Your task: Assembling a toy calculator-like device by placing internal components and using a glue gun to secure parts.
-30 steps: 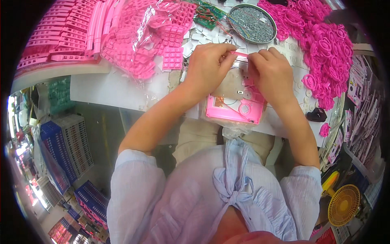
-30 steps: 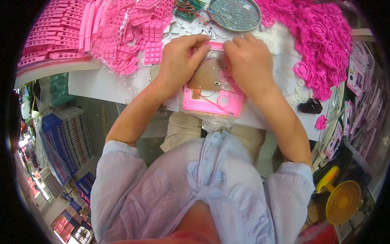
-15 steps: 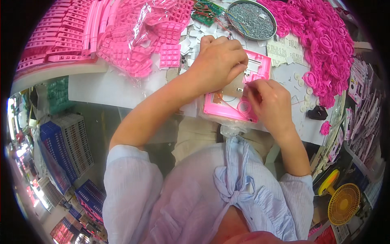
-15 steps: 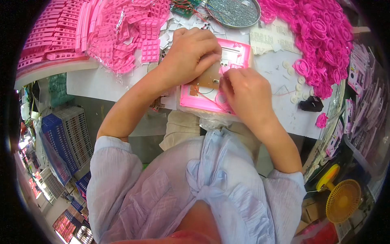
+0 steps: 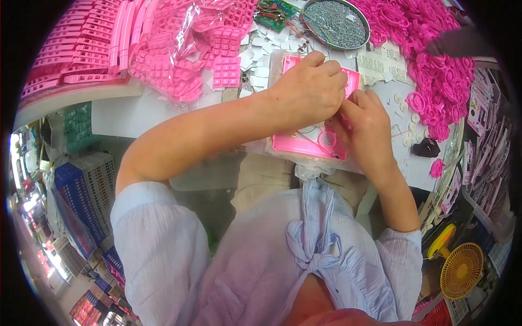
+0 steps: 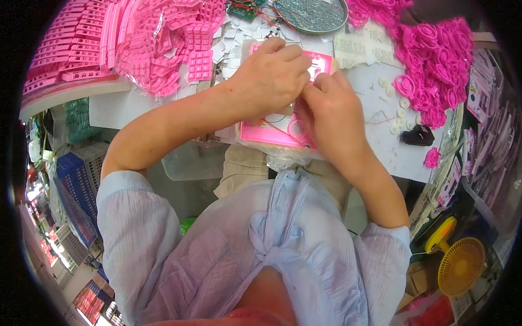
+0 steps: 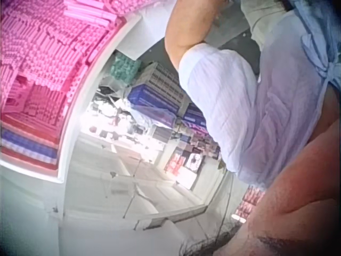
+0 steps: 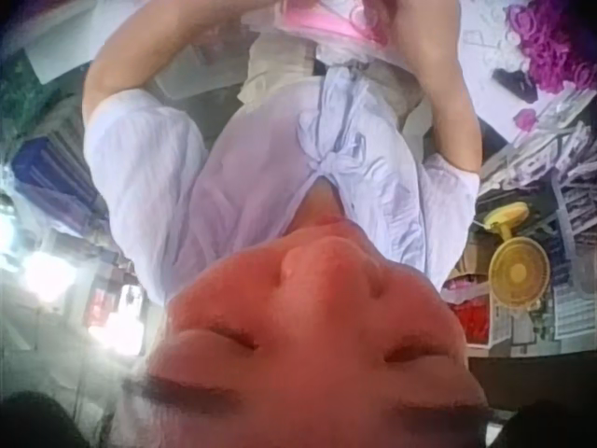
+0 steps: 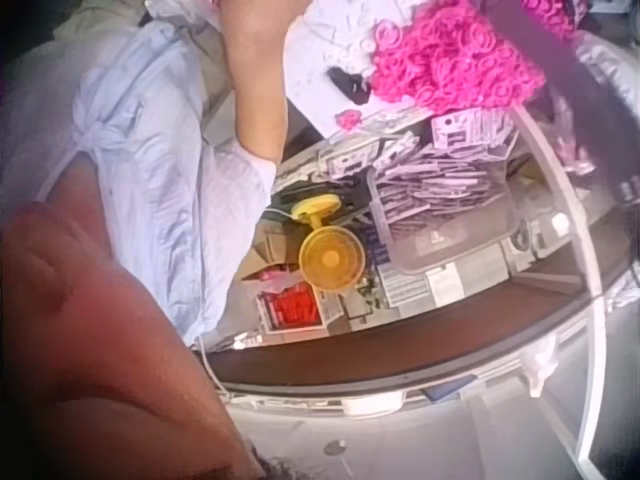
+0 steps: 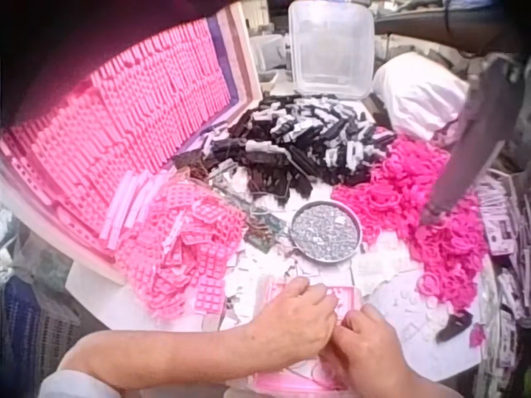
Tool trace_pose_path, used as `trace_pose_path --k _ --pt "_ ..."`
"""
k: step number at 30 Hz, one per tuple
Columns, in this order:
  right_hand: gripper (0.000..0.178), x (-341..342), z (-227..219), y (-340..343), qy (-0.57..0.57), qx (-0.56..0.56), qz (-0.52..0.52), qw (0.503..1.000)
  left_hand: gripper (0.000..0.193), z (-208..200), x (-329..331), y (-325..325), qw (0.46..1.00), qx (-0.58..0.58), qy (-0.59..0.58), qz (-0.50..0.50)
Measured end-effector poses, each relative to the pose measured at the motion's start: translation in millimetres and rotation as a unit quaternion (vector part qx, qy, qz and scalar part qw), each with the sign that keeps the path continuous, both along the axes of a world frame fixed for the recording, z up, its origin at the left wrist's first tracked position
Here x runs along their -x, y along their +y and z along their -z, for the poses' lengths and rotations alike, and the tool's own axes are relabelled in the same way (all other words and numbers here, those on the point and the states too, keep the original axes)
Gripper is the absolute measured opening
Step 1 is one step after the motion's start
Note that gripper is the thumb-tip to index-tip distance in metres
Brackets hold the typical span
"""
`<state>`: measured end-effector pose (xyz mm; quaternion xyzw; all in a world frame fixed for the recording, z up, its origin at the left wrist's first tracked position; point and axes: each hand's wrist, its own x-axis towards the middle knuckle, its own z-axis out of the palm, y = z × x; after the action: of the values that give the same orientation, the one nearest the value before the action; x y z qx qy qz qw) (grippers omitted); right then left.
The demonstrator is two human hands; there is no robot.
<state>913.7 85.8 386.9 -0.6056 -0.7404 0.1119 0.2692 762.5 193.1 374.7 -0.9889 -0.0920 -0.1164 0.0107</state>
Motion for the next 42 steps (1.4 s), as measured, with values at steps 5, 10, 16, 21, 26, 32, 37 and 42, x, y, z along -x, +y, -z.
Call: trace_pose_path --k 5,10,16,21,26,32,37,42 --pt "0.01 -5.7 0.3 0.0 0.023 0.044 0.013 0.999 0.015 17.0 5.3 17.2 0.995 0.077 -0.063 -0.029" --pt "0.011 -6.8 1.3 0.4 0.029 0.045 0.005 0.999 0.013 12.7 0.4 11.6 0.998 0.037 -0.033 -0.029" --pt "0.011 -5.3 -1.0 -0.2 0.036 0.074 0.004 0.997 0.011 11.8 -7.9 16.9 0.998 0.05 0.009 0.039" --pt "0.012 -5.2 -4.6 10.4 -0.04 0.059 -0.028 0.997 0.013 0.1 -20.3 29.2 0.975 0.196 0.071 -0.083" --pt "0.011 -10.8 6.8 13.3 0.002 0.02 -0.014 1.0 0.017 -24.7 -22.8 40.1 0.931 0.273 0.182 -0.161" --pt "0.01 -8.4 33.0 16.1 0.057 -0.071 0.049 0.995 0.017 -21.7 -17.3 49.6 0.931 0.299 0.161 -0.132" --pt "0.012 -16.6 25.1 21.8 0.018 -0.019 0.009 1.0 0.016 -10.9 -13.9 45.6 0.947 0.261 0.133 -0.134" --pt "0.016 -33.6 6.4 27.6 -0.061 -0.051 -0.171 0.982 0.016 -13.5 -12.1 43.7 0.944 0.272 0.126 -0.137"
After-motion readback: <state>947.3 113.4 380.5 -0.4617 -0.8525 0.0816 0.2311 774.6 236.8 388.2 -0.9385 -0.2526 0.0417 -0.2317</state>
